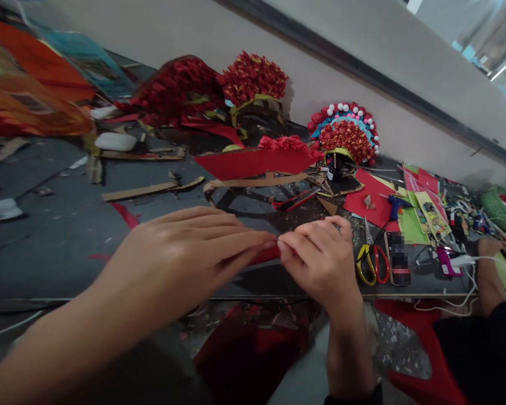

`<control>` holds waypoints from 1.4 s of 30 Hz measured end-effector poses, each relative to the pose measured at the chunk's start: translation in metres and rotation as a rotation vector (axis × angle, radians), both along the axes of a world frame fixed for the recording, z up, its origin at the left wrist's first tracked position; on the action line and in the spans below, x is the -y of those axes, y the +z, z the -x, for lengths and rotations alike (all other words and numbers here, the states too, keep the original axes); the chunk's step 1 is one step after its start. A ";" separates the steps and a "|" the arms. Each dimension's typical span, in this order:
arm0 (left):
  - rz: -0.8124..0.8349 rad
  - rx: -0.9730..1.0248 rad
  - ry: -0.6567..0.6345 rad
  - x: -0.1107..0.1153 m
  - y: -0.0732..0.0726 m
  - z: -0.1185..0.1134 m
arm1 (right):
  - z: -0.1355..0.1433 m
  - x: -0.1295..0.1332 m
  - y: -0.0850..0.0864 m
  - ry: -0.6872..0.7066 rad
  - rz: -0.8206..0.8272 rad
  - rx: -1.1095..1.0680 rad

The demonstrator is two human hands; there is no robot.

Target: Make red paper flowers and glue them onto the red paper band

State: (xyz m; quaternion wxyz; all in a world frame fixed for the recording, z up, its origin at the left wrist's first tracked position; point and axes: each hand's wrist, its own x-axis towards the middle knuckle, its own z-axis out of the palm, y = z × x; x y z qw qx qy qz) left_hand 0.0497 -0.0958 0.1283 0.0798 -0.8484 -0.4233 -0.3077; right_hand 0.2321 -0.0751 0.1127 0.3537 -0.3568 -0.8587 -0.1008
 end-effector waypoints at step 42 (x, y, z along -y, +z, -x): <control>0.595 0.358 -0.018 -0.030 -0.004 0.047 | -0.062 -0.034 -0.028 0.059 1.000 -0.754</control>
